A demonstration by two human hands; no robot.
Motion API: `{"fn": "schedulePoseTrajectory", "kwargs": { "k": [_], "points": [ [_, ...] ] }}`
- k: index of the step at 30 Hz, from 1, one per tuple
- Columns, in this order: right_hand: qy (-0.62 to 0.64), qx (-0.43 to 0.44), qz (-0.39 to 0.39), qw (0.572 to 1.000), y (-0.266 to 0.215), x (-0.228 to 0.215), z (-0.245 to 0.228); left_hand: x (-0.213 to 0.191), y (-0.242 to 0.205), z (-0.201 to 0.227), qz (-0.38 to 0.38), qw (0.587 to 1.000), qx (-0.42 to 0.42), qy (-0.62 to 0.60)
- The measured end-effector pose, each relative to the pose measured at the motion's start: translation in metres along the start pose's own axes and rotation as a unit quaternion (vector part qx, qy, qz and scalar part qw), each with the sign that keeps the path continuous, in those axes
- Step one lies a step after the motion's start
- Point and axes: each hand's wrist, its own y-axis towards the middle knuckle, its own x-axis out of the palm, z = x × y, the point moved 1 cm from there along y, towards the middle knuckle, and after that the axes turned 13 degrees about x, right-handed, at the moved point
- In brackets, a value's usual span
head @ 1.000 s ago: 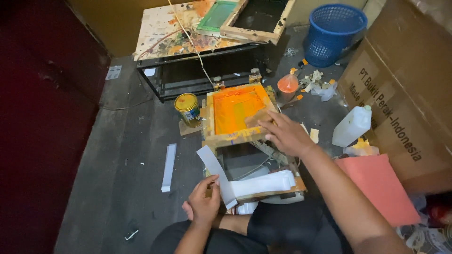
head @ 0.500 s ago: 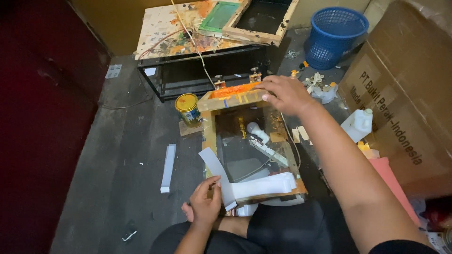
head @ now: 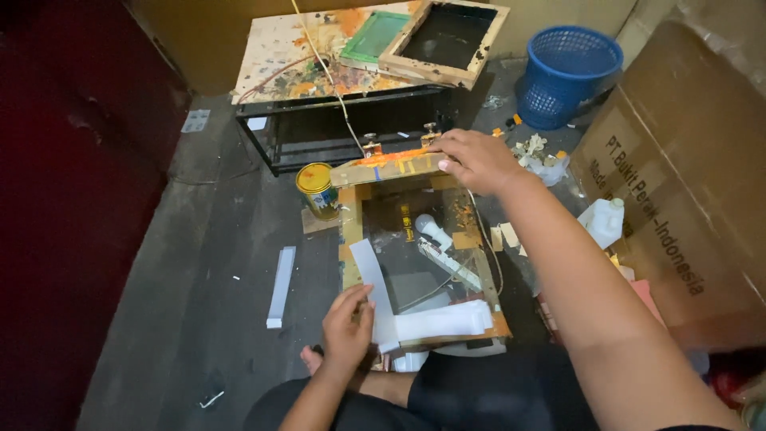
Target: The person sits on the floor and uses a squeegee to pull orange ink across a screen printing frame. They repeatedly lift the frame, place a white strip underneath, and pull the ink through the screen to print the strip.
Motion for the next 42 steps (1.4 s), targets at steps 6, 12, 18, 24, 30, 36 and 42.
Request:
{"fn": "schedulePoseTrajectory", "kwargs": {
  "k": [6, 12, 18, 24, 30, 36, 42],
  "points": [
    [0.014, -0.033, 0.066, 0.997, 0.002, 0.002, 0.004, 0.034, 0.058, -0.016, -0.049, 0.998, -0.039, -0.026],
    [0.021, -0.024, 0.071, 0.997, 0.009, 0.002, 0.005, 0.094, 0.086, -0.086, -0.115, 0.990, -0.069, 0.030],
    [0.025, -0.034, 0.072, 0.997, 0.013, 0.000, 0.006, 0.131, 0.099, -0.136, -0.153, 0.982, -0.085, 0.075],
    [0.012, -0.020, 0.058, 0.998, 0.012, -0.003, 0.004, 0.134, 0.095, -0.130, -0.195, 0.966, -0.060, 0.157],
    [0.009, -0.029, 0.079, 0.996, 0.019, -0.003, 0.006, 0.108, 0.091, -0.064, -0.342, 0.906, 0.035, 0.246],
    [0.009, -0.022, 0.080, 0.996, 0.020, -0.001, 0.009, 0.084, 0.071, -0.041, -0.464, 0.839, 0.039, 0.283],
    [0.014, -0.015, 0.070, 0.997, 0.012, -0.007, 0.001, 0.092, 0.080, -0.029, -0.501, 0.821, -0.023, 0.273]
  ]
}}
